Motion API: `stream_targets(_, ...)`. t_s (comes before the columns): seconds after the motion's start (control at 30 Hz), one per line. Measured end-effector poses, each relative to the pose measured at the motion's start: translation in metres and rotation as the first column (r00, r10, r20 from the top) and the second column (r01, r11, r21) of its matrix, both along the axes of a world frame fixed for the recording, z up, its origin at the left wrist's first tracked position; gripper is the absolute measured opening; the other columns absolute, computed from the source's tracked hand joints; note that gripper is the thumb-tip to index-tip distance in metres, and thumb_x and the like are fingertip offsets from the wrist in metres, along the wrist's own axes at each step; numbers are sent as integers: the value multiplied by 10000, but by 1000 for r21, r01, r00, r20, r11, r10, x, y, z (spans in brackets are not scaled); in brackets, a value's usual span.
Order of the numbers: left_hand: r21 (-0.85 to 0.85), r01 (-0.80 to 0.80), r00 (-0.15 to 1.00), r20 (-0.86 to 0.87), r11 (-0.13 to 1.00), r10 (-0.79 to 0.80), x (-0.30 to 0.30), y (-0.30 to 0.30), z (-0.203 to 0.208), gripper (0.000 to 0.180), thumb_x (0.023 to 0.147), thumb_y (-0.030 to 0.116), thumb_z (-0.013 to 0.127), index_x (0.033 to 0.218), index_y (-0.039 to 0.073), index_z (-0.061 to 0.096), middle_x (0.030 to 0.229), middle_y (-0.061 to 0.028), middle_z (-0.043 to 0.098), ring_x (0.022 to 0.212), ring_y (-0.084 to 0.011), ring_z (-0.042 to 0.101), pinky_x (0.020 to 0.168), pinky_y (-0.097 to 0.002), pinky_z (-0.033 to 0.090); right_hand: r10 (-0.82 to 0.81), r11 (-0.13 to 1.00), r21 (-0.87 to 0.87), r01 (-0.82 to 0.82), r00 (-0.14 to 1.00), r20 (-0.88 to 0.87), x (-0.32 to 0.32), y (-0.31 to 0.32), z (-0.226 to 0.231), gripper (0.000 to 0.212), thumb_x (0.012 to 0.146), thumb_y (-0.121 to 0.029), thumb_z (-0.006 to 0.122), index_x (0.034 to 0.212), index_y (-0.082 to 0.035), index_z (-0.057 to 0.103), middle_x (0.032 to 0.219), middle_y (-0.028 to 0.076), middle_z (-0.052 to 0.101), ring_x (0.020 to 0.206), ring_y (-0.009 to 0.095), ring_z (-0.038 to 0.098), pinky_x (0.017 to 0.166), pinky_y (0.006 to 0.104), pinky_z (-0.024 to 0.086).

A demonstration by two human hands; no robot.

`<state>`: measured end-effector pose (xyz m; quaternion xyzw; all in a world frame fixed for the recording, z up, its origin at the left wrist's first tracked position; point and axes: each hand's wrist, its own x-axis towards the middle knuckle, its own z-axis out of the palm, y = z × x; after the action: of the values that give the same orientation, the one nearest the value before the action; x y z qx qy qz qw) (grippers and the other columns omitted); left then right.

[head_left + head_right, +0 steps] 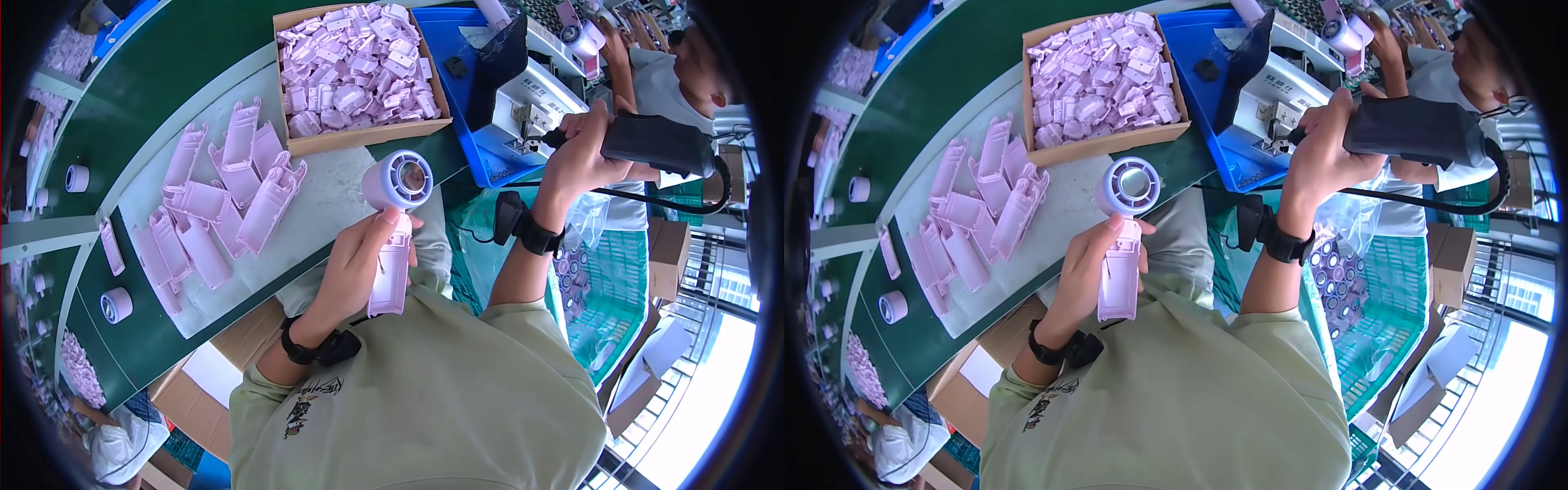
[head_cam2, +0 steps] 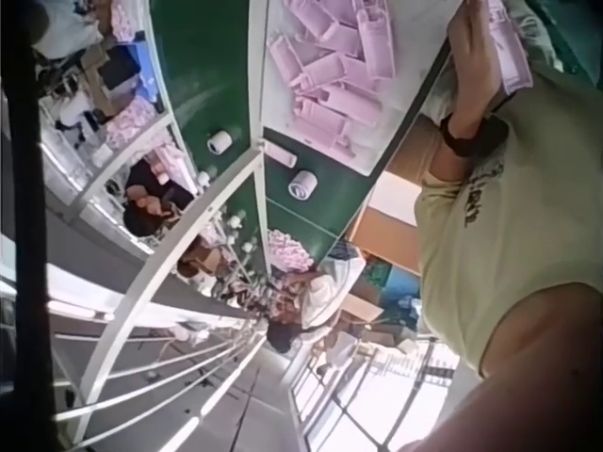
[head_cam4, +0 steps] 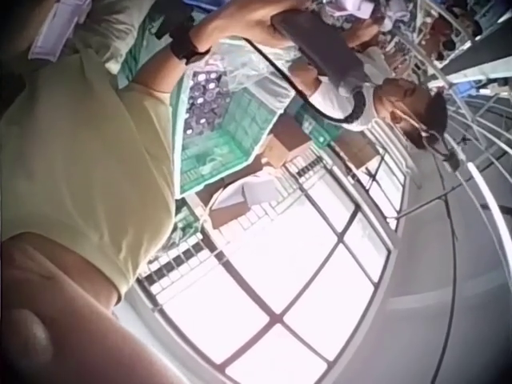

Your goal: The person assembles handheld fans by fitting a motor unit into a plastic housing, joining them with a small component from a box, and securing the parts with a power screwdriver.

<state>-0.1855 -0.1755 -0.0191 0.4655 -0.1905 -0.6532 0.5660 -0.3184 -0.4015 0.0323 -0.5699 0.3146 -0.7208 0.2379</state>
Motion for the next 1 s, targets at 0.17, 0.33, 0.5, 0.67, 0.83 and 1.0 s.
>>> stream_targets(0.17,-16,-4,1000,20,1000,4,0,-5,-1,488,1041,405,385,1116,-27,601,736,-50,607,565,-99,589,519,-232,464,131,986,90,-139,987,95,-18,27,2,207,854,43,595,1044,12,519,577,16,487,438,59,402,455,231,373)
stream_targets(0.33,-2,14,1000,14,1000,-14,-2,-5,-2,489,1039,409,391,1109,-27,602,735,-52,605,564,-100,587,518,-234,464,131,991,-59,-123,979,159,-12,21,17,193,852,45,595,1031,31,525,573,13,475,436,64,394,449,238,364)
stream_targets(0.5,-5,24,1000,12,1000,-24,-4,-11,0,486,1038,409,394,1102,-26,603,734,-50,604,572,-96,586,522,-235,467,35,999,-15,-34,997,62,0,3,6,80,854,42,591,920,36,547,571,5,448,442,61,373,436,248,334)
stream_targets(0.67,-9,10,996,89,1000,-9,-6,-5,-4,498,1042,401,347,1116,-19,605,728,-56,607,552,-114,601,527,-233,480,35,996,71,-46,988,149,-18,30,13,89,874,-6,581,801,35,552,573,-7,404,445,59,344,433,244,300)
stream_targets(0.83,8,-29,1000,-10,1000,29,-7,-15,-5,484,1037,414,395,1099,-15,609,730,-46,607,576,-89,580,533,-231,459,204,971,67,-231,938,280,-18,56,23,60,902,-45,529,912,8,554,560,-35,327,428,55,293,422,224,271)
stream_targets(1.0,-67,-83,997,-14,994,82,-15,-32,-7,485,1040,415,392,1090,-11,619,723,-44,613,594,-68,551,554,-225,418,534,814,20,-581,762,367,18,105,34,143,916,-47,464,1049,-79,507,538,-54,256,403,47,245,397,204,256)
